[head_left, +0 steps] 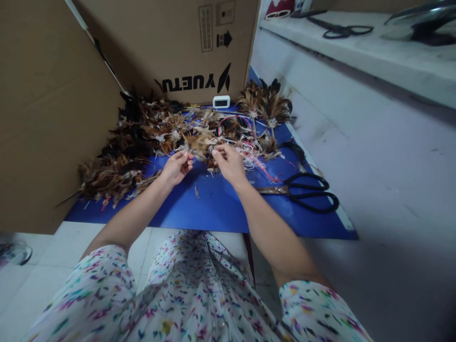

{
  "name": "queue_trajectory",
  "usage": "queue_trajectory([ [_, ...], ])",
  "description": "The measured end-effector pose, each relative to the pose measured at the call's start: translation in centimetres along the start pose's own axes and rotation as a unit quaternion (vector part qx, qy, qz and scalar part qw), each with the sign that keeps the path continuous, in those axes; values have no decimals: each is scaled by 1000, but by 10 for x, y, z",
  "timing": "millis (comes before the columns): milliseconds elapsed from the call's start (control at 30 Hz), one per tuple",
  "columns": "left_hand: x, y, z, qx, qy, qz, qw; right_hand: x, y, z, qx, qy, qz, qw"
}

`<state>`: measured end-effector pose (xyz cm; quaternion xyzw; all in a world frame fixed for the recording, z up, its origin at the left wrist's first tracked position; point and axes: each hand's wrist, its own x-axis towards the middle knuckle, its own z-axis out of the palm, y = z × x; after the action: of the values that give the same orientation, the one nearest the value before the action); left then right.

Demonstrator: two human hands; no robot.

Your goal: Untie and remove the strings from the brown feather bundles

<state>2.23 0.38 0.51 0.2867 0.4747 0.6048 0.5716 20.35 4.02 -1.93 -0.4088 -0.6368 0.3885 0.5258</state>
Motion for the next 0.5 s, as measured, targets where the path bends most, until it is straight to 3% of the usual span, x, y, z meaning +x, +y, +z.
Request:
queue_trajectory([
  [133,-10,15,2,-2,30,-2,1000,-1,2,2,-24,-10,6,1000],
  [233,-24,26,-8,8,52,14,999,-2,-1,2,-35,-25,9,999],
  [367,-56,38,-38,50,58,55,996,-7,-6,1,-58,-49,-5,997],
  [500,-94,48,-85,127,104,103,981,-11,-8,1,-102,-69,-53,991],
])
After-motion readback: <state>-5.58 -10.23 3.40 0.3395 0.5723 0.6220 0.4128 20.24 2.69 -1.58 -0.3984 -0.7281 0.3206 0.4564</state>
